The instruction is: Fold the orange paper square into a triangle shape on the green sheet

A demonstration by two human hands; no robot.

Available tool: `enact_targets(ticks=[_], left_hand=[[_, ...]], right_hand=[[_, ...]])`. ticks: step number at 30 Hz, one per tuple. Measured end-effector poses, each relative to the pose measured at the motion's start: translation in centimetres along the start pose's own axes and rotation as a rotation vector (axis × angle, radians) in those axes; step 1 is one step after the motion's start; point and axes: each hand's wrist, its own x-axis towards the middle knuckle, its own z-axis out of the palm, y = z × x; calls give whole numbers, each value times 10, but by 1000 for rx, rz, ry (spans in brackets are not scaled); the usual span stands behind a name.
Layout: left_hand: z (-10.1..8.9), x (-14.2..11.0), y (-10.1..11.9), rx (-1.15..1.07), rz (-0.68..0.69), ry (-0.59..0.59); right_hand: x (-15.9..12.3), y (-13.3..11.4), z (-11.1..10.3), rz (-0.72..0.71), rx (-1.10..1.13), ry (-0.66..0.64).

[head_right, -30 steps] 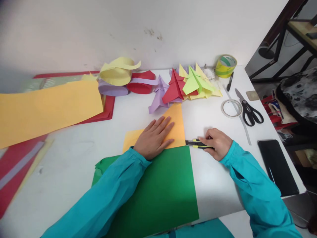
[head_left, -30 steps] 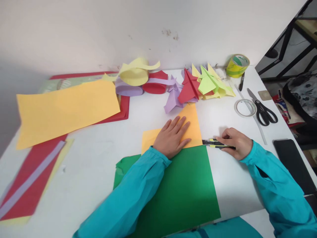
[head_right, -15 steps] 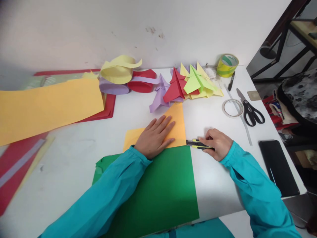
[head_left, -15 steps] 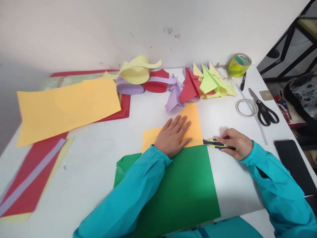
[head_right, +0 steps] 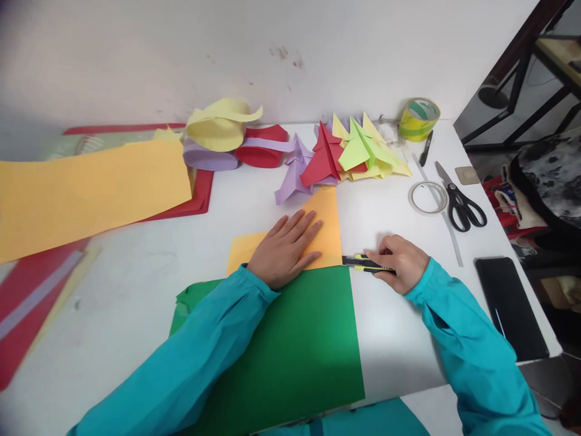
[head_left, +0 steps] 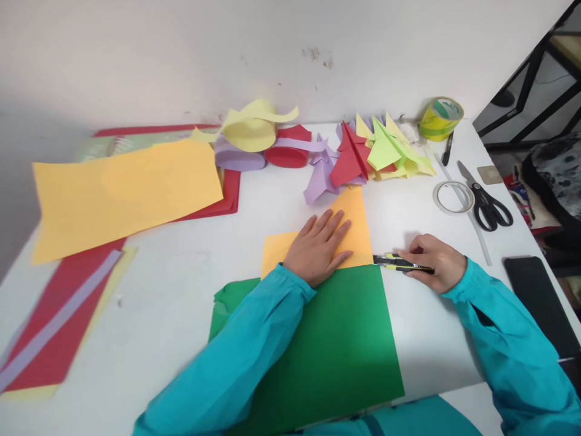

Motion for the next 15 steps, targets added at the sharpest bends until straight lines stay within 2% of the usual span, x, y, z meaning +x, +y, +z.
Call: enact_targets(ticks=[6,15], left_hand=[[0,0,0,-11,0,6],[-1,0,0,-11,-6,0]], right_hand=[[0,0,8,-19,-18,35],[-2,-3,-4,32,-18,-81]])
